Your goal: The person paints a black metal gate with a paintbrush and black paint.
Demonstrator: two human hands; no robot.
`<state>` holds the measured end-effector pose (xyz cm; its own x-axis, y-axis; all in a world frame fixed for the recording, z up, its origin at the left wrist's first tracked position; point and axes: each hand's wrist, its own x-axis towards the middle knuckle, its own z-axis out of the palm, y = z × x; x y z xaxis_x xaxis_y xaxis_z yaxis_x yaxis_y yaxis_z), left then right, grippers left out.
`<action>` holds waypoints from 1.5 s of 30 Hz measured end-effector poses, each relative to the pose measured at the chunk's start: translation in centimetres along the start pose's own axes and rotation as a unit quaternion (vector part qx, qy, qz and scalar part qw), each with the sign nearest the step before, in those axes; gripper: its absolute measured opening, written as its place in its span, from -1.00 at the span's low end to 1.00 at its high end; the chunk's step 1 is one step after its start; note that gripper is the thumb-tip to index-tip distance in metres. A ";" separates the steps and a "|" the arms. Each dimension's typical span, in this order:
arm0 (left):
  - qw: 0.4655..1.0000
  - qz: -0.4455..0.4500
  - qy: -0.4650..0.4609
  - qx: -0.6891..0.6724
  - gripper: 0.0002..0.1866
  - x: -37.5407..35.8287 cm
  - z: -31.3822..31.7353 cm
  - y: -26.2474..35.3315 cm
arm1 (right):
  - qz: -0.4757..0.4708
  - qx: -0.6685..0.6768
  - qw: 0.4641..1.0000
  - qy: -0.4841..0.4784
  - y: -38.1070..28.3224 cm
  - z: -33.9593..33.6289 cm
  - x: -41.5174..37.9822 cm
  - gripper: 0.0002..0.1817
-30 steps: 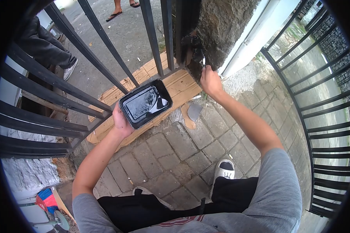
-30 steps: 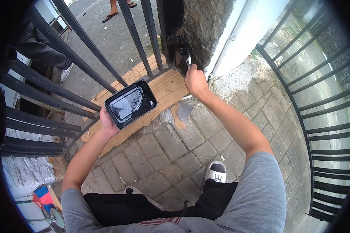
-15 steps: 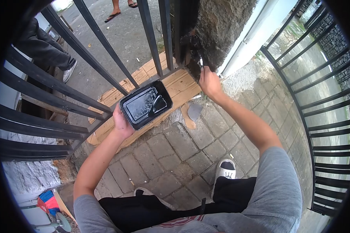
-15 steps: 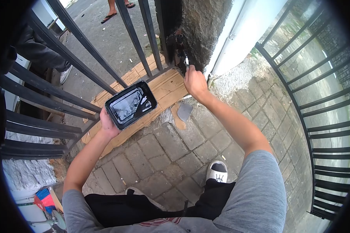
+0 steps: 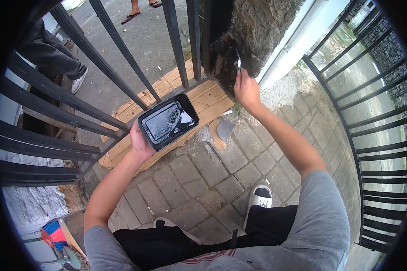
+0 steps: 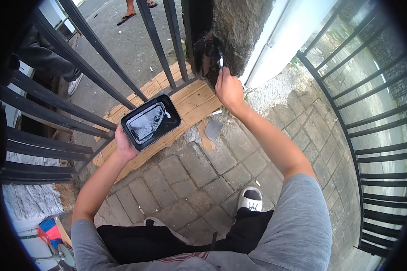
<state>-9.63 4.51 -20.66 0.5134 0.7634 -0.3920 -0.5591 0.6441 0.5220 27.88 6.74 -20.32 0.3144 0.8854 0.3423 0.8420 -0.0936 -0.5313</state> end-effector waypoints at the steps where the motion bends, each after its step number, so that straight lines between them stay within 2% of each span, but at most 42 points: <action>1: 1.000 0.000 0.000 0.002 -0.24 0.1 -0.1 -0.1 | -0.016 -0.027 0.999 -0.023 1.2 0.7 0.1 -0.68; 2: 1.000 0.001 0.002 -0.007 -0.25 0.2 -0.2 -0.1 | -0.024 -0.055 0.997 -0.057 2.4 1.5 0.1 -0.68; 5: 1.000 0.002 0.004 -0.006 -0.25 0.1 0.2 -0.2 | 0.017 -0.006 1.000 -0.017 0.7 0.2 -0.8 -0.67; 6: 1.000 -0.002 -0.009 -0.005 -0.25 0.0 0.2 -0.2 | 0.012 0.026 0.999 0.046 0.1 0.0 -0.8 -0.66; 9: 1.000 -0.011 -0.016 0.001 -0.25 -0.1 0.3 -0.2 | 0.016 0.031 0.999 0.031 -1.1 -1.2 0.4 -0.64; 10: 1.000 -0.007 -0.017 0.001 -0.25 0.0 0.3 -0.2 | 0.024 -0.008 0.999 -0.019 -1.1 -1.0 0.7 -0.65; 14: 1.000 0.003 -0.010 -0.004 -0.25 0.1 0.1 -0.3 | -0.014 -0.055 0.993 -0.101 2.0 1.4 0.8 -0.67; 18: 1.000 0.007 -0.005 0.008 -0.25 -0.2 -0.1 -0.2 | -0.024 0.012 0.998 -0.057 -3.9 -2.8 -0.5 -0.66; 20: 1.000 -0.005 -0.012 0.008 -0.24 -0.4 0.4 -0.1 | -0.021 -0.008 0.999 -0.047 -4.3 -2.6 0.5 -0.67; 25: 1.000 0.005 -0.007 0.005 -0.25 -0.2 0.1 -0.3 | -0.035 -0.089 0.993 -0.074 -2.4 -1.1 0.9 -0.69; 28: 1.000 -0.004 -0.019 0.004 -0.25 -0.8 -0.2 -0.3 | -0.028 -0.091 0.991 -0.094 -1.5 -1.5 0.7 -0.68; 37: 1.000 0.002 -0.007 0.002 -0.24 -0.4 0.3 -0.5 | 0.007 0.004 0.999 -0.052 -2.6 -1.2 0.0 -0.68; 41: 1.000 -0.009 -0.006 0.009 -0.23 -0.4 0.1 -0.4 | -0.024 -0.063 0.994 -0.084 -0.5 -0.3 0.5 -0.69; 45: 1.000 -0.006 -0.005 0.006 -0.24 -0.3 -0.2 -0.4 | -0.010 -0.037 0.997 -0.062 -2.5 -2.0 0.6 -0.69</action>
<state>-9.69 4.08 -20.89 0.5269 0.7547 -0.3908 -0.5450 0.6529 0.5260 26.85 6.59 -17.30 0.2445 0.9366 0.2511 0.8786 -0.1044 -0.4660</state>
